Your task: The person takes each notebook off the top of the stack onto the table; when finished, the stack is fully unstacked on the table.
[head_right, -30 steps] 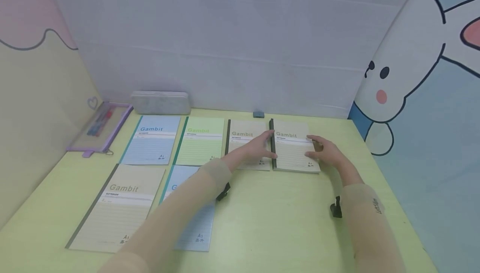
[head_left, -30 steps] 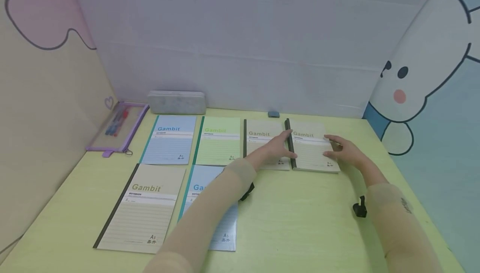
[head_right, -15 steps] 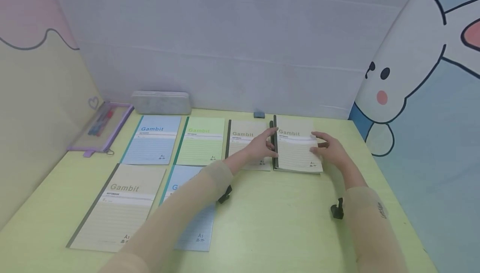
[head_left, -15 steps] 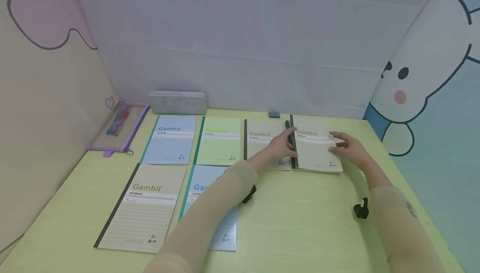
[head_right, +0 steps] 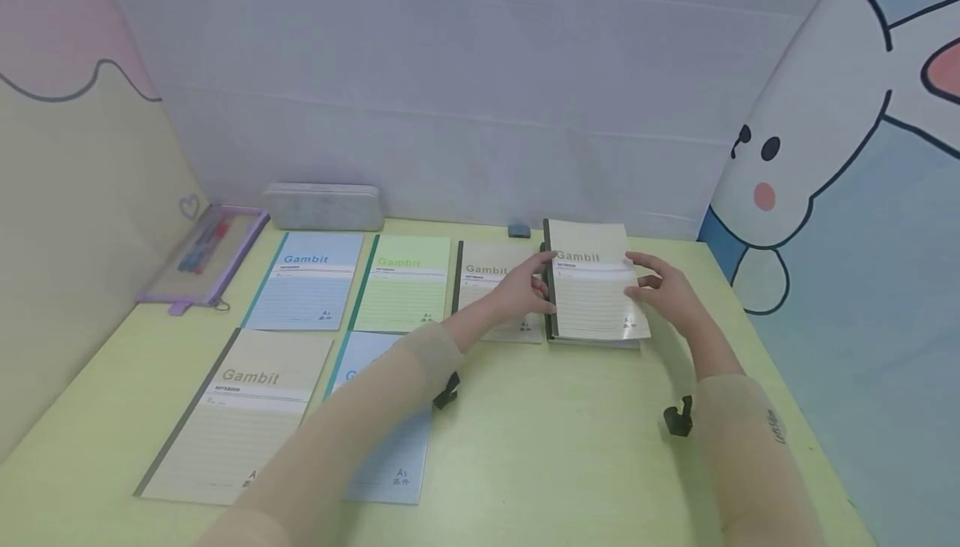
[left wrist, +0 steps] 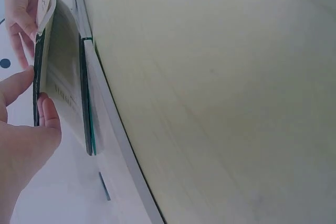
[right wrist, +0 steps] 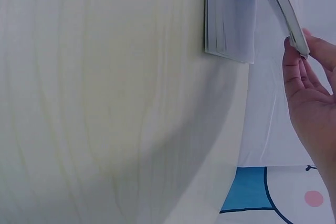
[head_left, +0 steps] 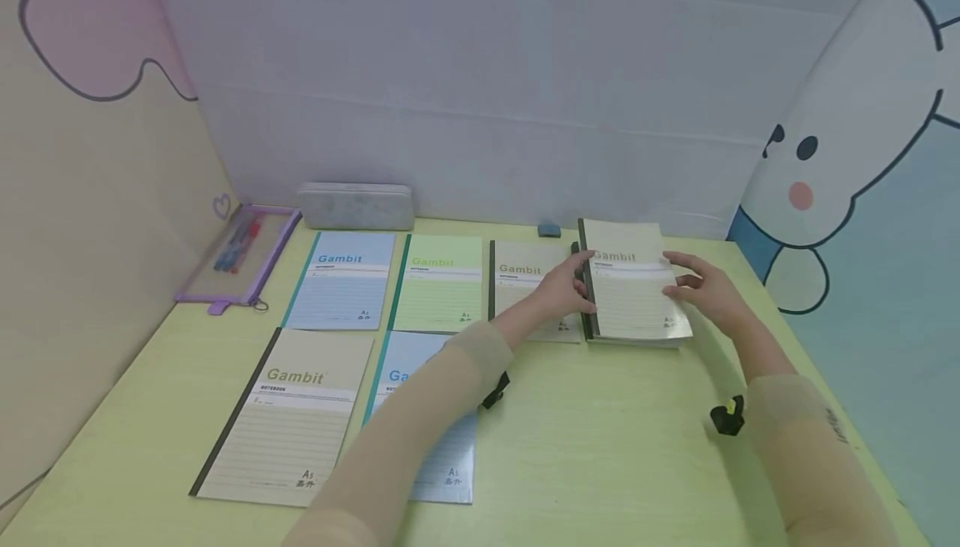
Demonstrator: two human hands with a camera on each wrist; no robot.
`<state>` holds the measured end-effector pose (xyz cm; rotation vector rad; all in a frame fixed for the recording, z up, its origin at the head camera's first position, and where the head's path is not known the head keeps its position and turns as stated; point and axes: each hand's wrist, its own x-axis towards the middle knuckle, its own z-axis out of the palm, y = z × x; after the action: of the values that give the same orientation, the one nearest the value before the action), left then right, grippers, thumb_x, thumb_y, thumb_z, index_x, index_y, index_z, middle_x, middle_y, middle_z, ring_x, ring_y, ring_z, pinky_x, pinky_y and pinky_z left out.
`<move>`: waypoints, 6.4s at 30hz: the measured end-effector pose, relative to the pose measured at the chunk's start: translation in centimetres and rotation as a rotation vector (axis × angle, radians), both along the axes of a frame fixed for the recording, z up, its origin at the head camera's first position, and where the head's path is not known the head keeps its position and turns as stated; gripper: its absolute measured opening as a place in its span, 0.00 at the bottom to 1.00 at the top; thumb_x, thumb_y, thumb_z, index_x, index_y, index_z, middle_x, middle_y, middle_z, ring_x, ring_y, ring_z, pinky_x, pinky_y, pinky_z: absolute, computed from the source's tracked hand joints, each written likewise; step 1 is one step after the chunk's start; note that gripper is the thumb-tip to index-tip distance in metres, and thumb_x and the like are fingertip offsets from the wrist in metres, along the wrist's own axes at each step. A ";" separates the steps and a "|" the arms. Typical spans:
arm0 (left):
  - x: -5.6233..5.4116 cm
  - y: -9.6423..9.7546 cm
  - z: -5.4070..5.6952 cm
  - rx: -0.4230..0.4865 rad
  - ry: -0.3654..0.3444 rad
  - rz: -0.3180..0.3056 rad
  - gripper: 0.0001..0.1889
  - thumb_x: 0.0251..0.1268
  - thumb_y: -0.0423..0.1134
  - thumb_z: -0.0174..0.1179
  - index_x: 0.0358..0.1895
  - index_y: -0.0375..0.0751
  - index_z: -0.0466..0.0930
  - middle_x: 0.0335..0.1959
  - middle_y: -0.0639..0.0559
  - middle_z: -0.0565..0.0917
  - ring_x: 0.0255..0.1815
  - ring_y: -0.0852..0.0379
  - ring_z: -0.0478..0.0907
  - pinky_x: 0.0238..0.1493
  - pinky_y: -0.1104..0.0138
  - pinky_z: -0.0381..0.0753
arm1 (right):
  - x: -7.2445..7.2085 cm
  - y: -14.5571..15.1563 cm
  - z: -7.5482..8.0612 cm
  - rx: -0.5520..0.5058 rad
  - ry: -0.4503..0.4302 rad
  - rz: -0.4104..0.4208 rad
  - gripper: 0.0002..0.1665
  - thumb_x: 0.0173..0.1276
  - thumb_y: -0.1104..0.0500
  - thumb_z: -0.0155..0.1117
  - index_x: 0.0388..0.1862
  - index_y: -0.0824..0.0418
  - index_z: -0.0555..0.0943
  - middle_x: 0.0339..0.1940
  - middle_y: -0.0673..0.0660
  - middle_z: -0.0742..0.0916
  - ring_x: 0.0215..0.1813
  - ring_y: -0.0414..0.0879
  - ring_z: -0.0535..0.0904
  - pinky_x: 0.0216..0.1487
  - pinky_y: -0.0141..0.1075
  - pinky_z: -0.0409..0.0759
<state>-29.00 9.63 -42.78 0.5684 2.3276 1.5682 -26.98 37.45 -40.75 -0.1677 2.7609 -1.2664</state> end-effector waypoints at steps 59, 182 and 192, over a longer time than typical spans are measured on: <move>5.9 -9.3 8.4 0.090 0.068 -0.156 0.45 0.56 0.31 0.67 0.74 0.53 0.52 0.55 0.48 0.73 0.39 0.60 0.81 0.43 0.70 0.80 | 6.1 -6.9 7.8 0.021 0.144 0.067 0.37 0.62 0.51 0.67 0.70 0.52 0.67 0.57 0.54 0.75 0.40 0.38 0.77 0.36 0.22 0.76; -1.9 -1.4 -0.7 -0.422 0.054 -0.114 0.47 0.51 0.51 0.69 0.74 0.53 0.53 0.68 0.53 0.68 0.71 0.51 0.59 0.71 0.58 0.56 | -1.8 -0.7 -2.7 0.278 -0.149 0.050 0.47 0.64 0.45 0.63 0.74 0.61 0.55 0.72 0.75 0.55 0.70 0.73 0.50 0.66 0.65 0.52; -1.7 -1.2 -0.7 -0.355 0.046 -0.115 0.47 0.52 0.48 0.70 0.74 0.54 0.51 0.70 0.54 0.66 0.72 0.51 0.59 0.70 0.56 0.59 | -1.4 -0.6 -2.5 0.183 -0.112 0.019 0.44 0.66 0.52 0.63 0.74 0.64 0.54 0.71 0.74 0.61 0.69 0.71 0.57 0.66 0.61 0.58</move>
<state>-30.72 8.40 -43.45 0.6413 2.4775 1.0673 -28.43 36.84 -43.27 -0.1050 2.7519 -0.9792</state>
